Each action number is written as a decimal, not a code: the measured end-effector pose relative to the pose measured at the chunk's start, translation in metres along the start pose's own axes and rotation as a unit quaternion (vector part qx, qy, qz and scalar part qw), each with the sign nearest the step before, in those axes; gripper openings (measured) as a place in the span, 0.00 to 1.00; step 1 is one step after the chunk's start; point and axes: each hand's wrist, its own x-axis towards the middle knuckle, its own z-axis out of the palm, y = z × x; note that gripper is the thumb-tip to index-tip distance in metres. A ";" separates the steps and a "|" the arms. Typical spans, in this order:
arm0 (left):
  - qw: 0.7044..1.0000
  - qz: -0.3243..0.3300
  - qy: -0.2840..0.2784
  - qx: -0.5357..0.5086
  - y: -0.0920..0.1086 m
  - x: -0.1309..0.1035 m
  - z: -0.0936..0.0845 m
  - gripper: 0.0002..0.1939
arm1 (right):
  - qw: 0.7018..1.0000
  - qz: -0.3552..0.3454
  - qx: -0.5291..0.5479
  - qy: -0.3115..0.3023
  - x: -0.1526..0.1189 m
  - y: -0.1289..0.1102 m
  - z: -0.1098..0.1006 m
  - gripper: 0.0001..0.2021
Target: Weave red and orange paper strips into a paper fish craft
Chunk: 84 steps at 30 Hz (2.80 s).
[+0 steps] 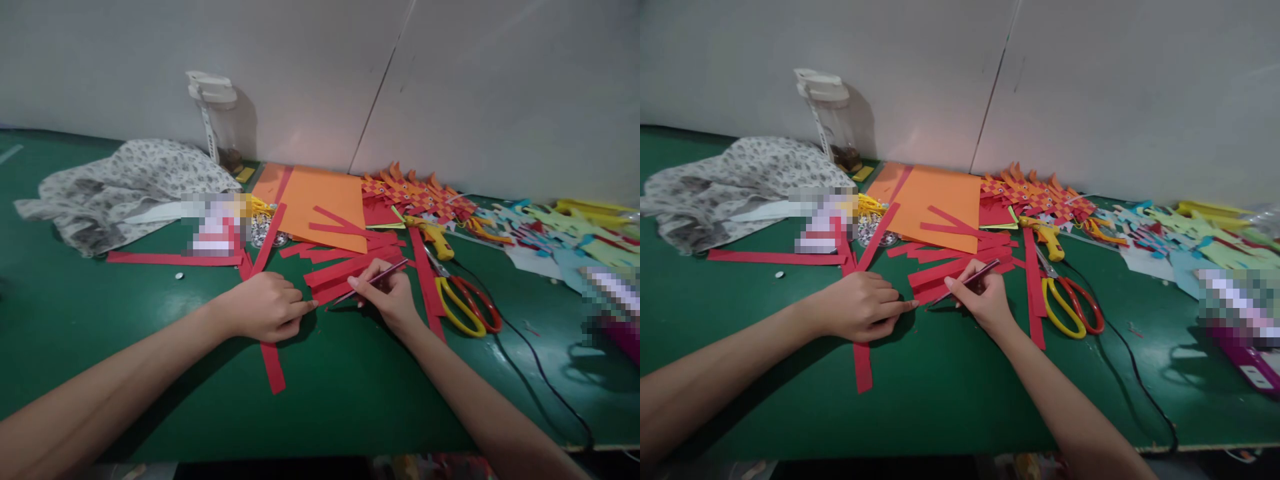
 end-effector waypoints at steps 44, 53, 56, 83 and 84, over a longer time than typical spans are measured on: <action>1.000 0.013 0.008 0.007 -0.001 0.000 0.002 0.15 | 0.999 0.033 0.007 0.027 0.007 0.000 0.005 0.15; 1.000 0.008 0.019 0.019 0.000 -0.001 0.002 0.14 | 0.999 0.044 0.020 0.007 0.008 0.002 0.005 0.14; 0.998 -0.011 0.045 0.039 0.000 0.000 0.003 0.13 | 0.999 0.045 0.017 0.006 0.009 0.003 0.004 0.15; 0.999 -0.024 0.014 0.041 0.001 0.001 0.003 0.11 | 0.999 0.036 0.005 0.000 0.009 0.003 0.005 0.15; 0.999 -0.024 0.014 0.042 0.001 0.001 0.003 0.11 | 0.999 0.037 0.008 0.001 0.009 0.003 0.005 0.15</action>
